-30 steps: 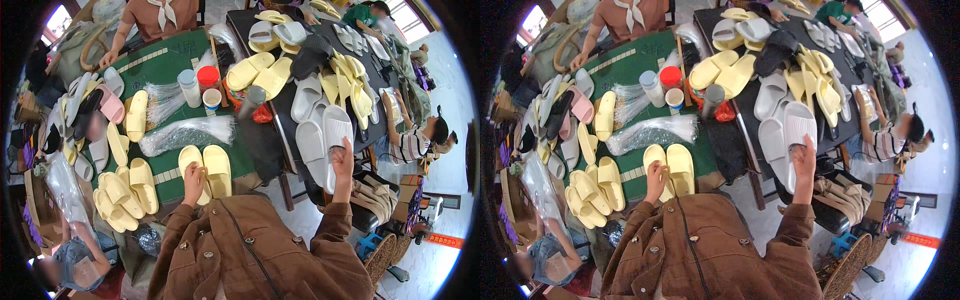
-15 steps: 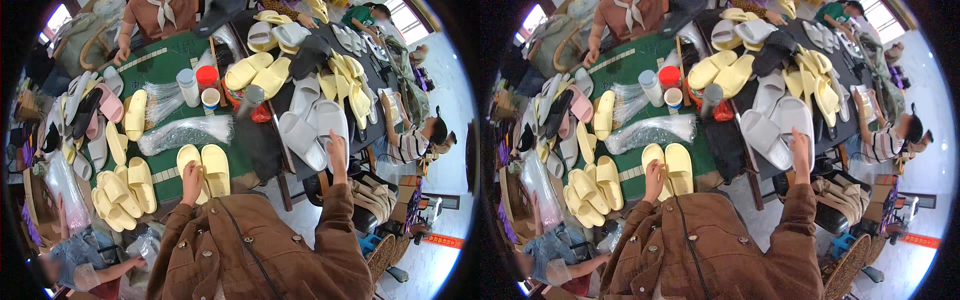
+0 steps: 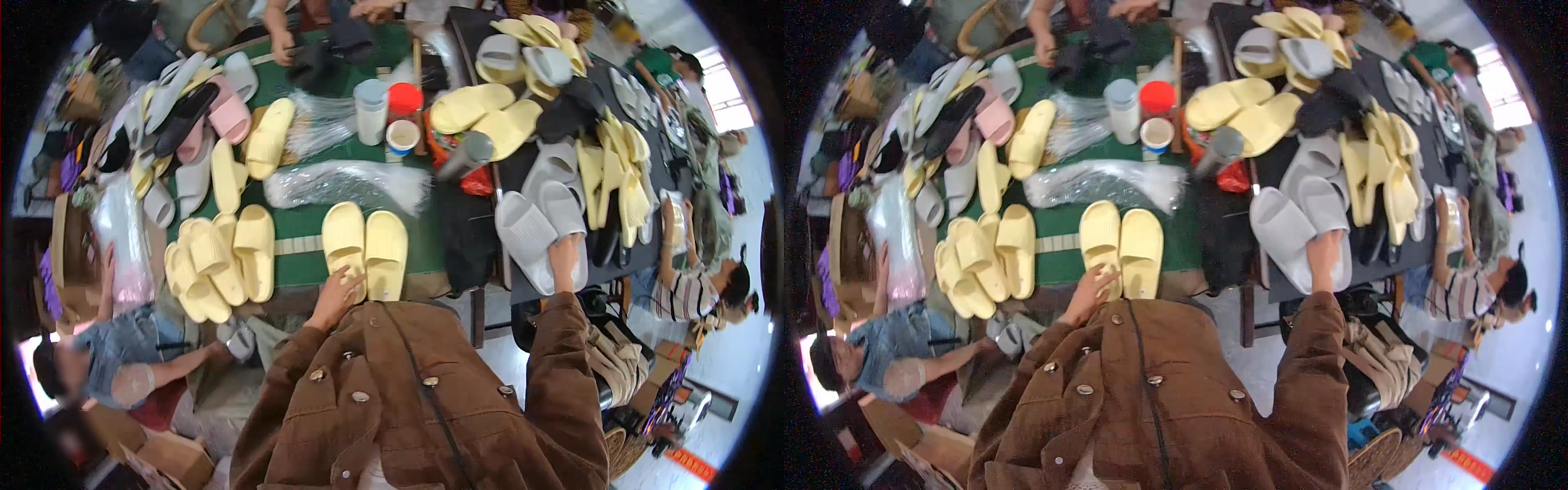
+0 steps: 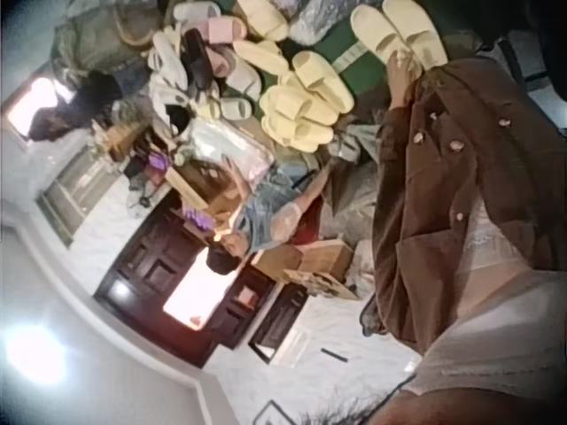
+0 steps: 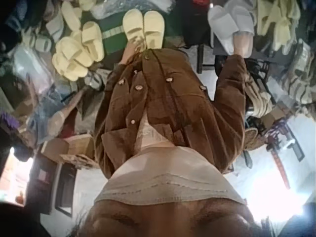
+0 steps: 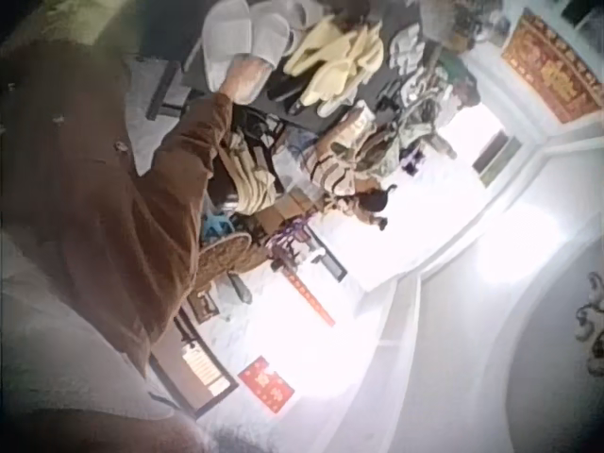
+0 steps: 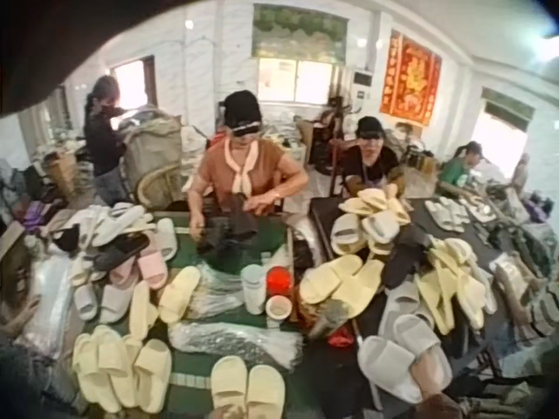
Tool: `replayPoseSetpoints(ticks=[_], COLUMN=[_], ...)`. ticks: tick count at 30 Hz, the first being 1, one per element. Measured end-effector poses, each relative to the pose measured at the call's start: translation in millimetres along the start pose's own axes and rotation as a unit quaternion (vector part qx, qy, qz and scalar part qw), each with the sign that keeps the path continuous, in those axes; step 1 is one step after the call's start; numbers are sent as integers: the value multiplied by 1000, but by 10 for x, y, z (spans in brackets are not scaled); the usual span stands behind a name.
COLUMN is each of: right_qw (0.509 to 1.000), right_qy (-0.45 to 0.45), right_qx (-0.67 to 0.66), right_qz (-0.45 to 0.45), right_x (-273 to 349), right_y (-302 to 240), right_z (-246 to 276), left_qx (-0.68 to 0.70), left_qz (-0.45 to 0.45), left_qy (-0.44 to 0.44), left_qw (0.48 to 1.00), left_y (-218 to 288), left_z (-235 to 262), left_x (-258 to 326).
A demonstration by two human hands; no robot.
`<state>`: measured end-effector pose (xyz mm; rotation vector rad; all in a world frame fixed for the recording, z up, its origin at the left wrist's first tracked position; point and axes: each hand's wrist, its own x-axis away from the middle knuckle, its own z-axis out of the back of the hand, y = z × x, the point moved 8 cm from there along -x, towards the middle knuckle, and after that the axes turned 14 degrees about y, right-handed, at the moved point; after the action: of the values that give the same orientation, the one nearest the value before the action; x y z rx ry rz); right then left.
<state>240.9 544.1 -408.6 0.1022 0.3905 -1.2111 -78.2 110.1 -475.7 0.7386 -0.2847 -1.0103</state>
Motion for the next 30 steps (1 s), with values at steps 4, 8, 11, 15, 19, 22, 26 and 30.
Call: replayPoseSetpoints(ticks=[4,8,11,15,19,22,26,30], right_qw=[997,996,991,967,920,898,881,894], right_qy=[40,35,33,26,-66,-163,-212,-176], right_qx=[-22,-63,-123,-253,-380,-397,-368,-338], right_qz=[54,49,42,12,65,94,206,236], right_x=[50,84,174,369,619,829,1035,1123], right_y=[-247,-410,-585,-940,-1638,-2055,-2797,-3321], right_z=[167,390,504,677,707,523,333,127], left_qx=[-41,-138,-170,-111,-73,-73,-75,-105], left_qz=[40,3,0,48,68,131,166,254], left_qy=[-87,-52,-10,16,111,79,178,211], left_qw=[995,989,985,992,989,986,967,938], left_y=[-63,-8,-195,-11,-50,-92,-102,-304], left_z=[-358,-492,-628,-422,-121,63,485,856], left_x=[-54,-144,-113,-193,-117,-68,62,124])
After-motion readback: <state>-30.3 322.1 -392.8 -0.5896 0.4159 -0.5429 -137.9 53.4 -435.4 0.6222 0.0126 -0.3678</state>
